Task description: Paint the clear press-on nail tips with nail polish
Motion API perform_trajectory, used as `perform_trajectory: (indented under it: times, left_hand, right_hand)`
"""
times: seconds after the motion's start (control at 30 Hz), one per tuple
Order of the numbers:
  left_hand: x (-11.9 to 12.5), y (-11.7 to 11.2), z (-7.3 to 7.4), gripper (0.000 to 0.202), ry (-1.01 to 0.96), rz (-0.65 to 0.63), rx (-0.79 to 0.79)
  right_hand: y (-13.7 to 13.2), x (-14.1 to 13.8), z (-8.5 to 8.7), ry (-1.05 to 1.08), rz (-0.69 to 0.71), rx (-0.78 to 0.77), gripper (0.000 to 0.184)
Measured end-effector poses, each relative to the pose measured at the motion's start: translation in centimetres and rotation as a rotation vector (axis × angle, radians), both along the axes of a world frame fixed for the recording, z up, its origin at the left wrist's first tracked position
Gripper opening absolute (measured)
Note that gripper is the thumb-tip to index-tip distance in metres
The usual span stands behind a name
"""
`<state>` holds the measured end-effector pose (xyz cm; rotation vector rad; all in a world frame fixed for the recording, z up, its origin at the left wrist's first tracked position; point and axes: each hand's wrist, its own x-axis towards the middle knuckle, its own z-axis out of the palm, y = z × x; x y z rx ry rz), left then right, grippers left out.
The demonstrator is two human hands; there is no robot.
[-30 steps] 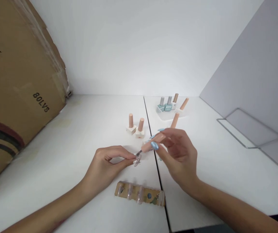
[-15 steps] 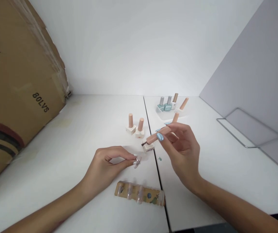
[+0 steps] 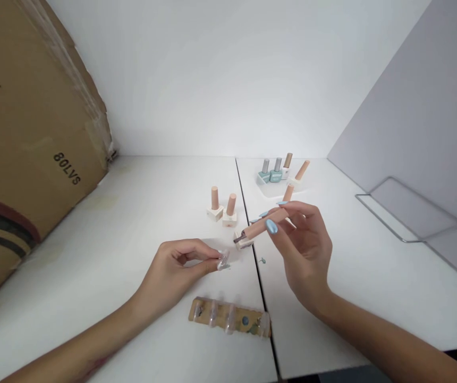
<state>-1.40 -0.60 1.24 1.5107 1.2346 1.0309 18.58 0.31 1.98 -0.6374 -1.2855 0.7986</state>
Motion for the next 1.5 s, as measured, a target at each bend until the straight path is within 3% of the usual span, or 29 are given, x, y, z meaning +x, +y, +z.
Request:
perform_trajectory:
  times: [0.13, 0.37, 0.57, 0.77, 1.0, 1.17, 1.27, 1.4, 1.5]
  left_hand:
    - [0.10, 0.11, 0.16, 0.007, -0.029, -0.013, -0.026]
    - [0.14, -0.03, 0.22, 0.006, -0.032, -0.006, -0.045]
    - [0.27, -0.03, 0.31, 0.007, -0.019, -0.016, -0.028]
    - [0.19, -0.05, 0.30, 0.006, -0.040, -0.006, -0.034]
    - [-0.02, -0.13, 0.19, 0.008, -0.035, -0.040, -0.020]
    - [0.06, -0.05, 0.25, 0.007, -0.002, -0.022, 0.000]
    - [0.01, 0.00, 0.30, 0.008, 0.001, -0.021, 0.025]
    - [0.13, 0.10, 0.43, 0.009, 0.020, -0.038, 0.053]
    - [0.21, 0.10, 0.39, 0.009, 0.025, -0.040, 0.070]
  right_hand:
    - [-0.51, -0.29, -0.31, -0.044, 0.111, -0.016, 0.025]
    - [0.25, -0.20, 0.17, -0.011, -0.059, -0.106, 0.018]
    - [-0.39, -0.33, -0.22, -0.029, 0.144, -0.071, 0.021]
    - [0.25, -0.27, 0.38, -0.017, 0.001, -0.091, 0.018]
    - [-0.51, -0.38, -0.14, -0.043, 0.153, 0.000, 0.024]
    - [0.21, -0.27, 0.28, -0.046, 0.037, -0.093, 0.019]
    - [0.23, -0.17, 0.38, -0.041, 0.027, -0.035, 0.021]
    - [-0.40, -0.25, -0.05, -0.101, 0.154, 0.088, 0.029]
    - [-0.41, -0.31, -0.16, -0.109, 0.165, 0.064, 0.029]
